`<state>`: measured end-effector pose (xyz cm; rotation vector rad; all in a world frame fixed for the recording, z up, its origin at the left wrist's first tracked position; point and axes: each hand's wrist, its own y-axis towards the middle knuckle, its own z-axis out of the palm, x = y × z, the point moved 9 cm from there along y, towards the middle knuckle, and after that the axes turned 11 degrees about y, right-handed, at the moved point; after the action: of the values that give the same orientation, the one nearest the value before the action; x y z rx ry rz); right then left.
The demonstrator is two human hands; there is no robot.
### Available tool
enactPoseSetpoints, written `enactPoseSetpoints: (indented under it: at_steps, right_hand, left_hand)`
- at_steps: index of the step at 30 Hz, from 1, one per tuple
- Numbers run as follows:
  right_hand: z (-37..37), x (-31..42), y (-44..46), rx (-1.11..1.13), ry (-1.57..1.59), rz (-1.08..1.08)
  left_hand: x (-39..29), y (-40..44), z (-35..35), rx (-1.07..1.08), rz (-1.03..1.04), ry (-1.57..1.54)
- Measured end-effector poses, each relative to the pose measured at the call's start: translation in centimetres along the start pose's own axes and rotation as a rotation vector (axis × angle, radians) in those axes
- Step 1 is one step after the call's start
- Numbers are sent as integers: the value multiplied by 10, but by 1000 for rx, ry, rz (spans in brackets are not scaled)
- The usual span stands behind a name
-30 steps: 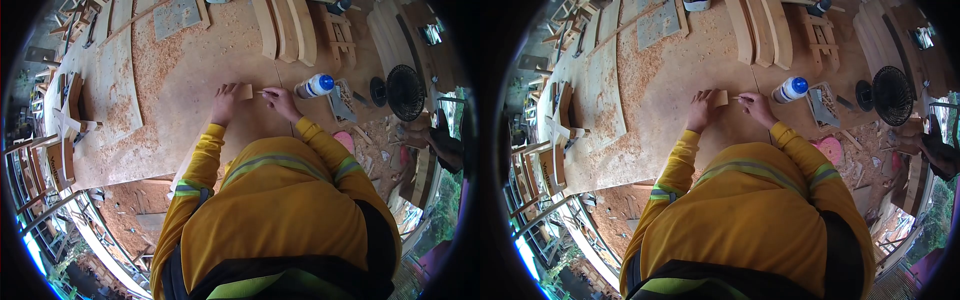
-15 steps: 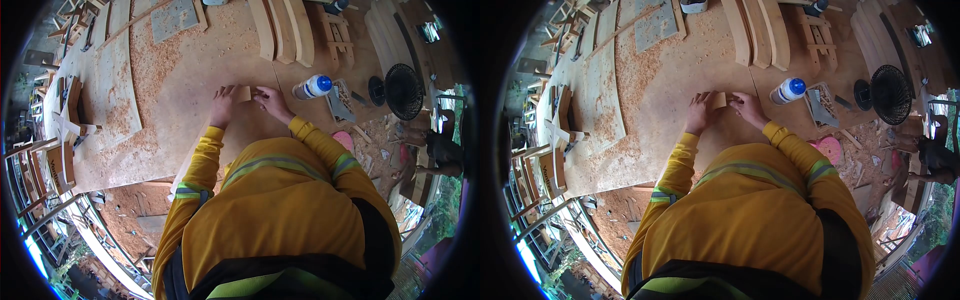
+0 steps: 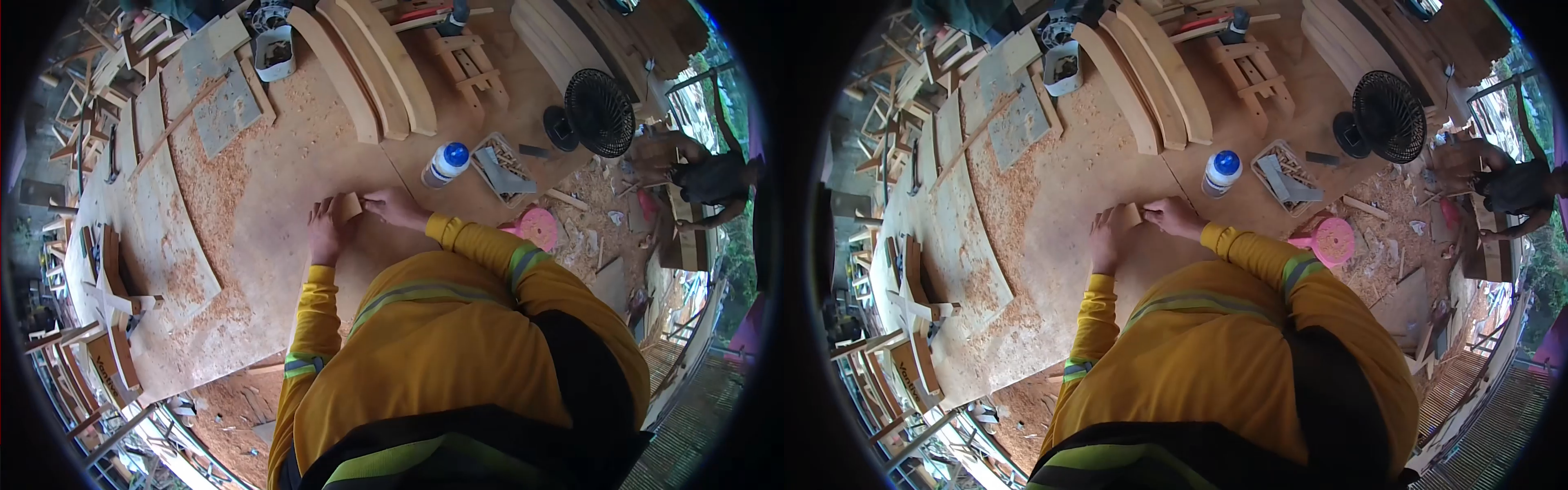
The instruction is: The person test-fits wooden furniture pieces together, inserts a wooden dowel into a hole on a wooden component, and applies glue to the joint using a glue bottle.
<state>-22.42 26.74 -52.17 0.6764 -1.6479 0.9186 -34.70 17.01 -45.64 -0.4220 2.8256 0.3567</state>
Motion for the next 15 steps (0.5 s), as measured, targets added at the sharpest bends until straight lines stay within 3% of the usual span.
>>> enactPoseSetpoints:
  at_steps: [3, 6, 9, 12, 15]
  right_hand:
    - [-2, 3, -7, 35, -1, -65]
    - [-2, -2, -24, 117, 3, 79]
    - [2, 7, -50, 275, -39, -169]
    - [-2, 21, -83, 356, 61, 9]
    - [-14, 98, -117, 407, 244, 77]
  left_hand:
    - [-3, -1, -6, -3, 0, -28]
    - [-1, 0, -3, 23, 2, -36]
    - [1, -1, -2, 18, 3, -6]
    - [20, 6, -10, 15, -86, -17]
    - [49, 10, -19, -19, -195, 17]
